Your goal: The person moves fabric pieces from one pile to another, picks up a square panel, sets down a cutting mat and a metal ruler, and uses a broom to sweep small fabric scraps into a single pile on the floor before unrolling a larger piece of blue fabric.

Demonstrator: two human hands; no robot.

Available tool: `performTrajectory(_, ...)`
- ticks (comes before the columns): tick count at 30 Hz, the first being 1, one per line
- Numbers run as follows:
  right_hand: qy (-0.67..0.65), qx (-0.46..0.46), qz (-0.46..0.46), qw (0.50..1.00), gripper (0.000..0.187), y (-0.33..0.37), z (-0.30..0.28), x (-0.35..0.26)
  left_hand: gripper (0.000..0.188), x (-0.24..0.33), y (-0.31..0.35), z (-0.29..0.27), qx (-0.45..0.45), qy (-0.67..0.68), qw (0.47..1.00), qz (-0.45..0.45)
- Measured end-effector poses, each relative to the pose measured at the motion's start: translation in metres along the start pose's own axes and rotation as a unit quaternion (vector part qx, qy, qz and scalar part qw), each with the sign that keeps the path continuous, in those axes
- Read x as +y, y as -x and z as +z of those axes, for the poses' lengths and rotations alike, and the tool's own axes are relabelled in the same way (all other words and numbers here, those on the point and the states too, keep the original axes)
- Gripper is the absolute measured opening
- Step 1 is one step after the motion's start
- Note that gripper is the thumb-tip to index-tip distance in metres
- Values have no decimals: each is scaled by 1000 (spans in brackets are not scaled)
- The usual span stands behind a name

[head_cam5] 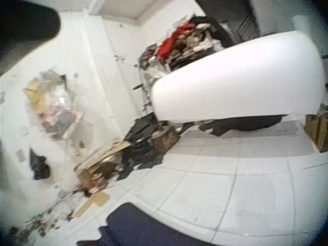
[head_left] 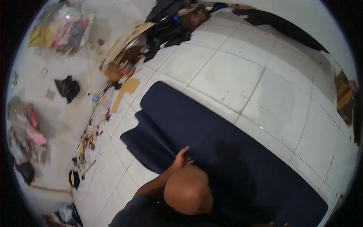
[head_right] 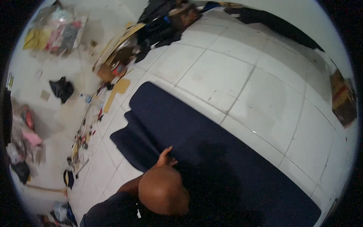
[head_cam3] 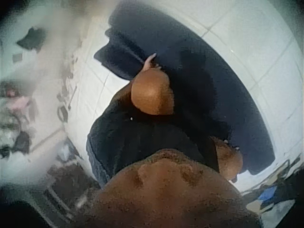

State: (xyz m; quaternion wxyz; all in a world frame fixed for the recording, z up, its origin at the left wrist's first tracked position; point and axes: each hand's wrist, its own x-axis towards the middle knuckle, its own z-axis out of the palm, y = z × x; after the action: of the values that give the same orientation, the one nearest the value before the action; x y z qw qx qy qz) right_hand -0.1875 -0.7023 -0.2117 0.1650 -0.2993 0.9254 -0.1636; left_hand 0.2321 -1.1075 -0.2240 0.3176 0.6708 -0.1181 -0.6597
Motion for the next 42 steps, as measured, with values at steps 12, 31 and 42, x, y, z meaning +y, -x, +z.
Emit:
performTrajectory(12,-273,140,55,950,41,-141,-75,-77,59,89,2,125,-191,-109,926,307)
performTrajectory(31,-51,-30,-40,997,58,-160,52,-17,66,26,-67,138,-167,-603,644,440)
performTrajectory(42,-665,38,265,697,82,-227,20,-20,83,84,-126,204,-220,-114,963,102)
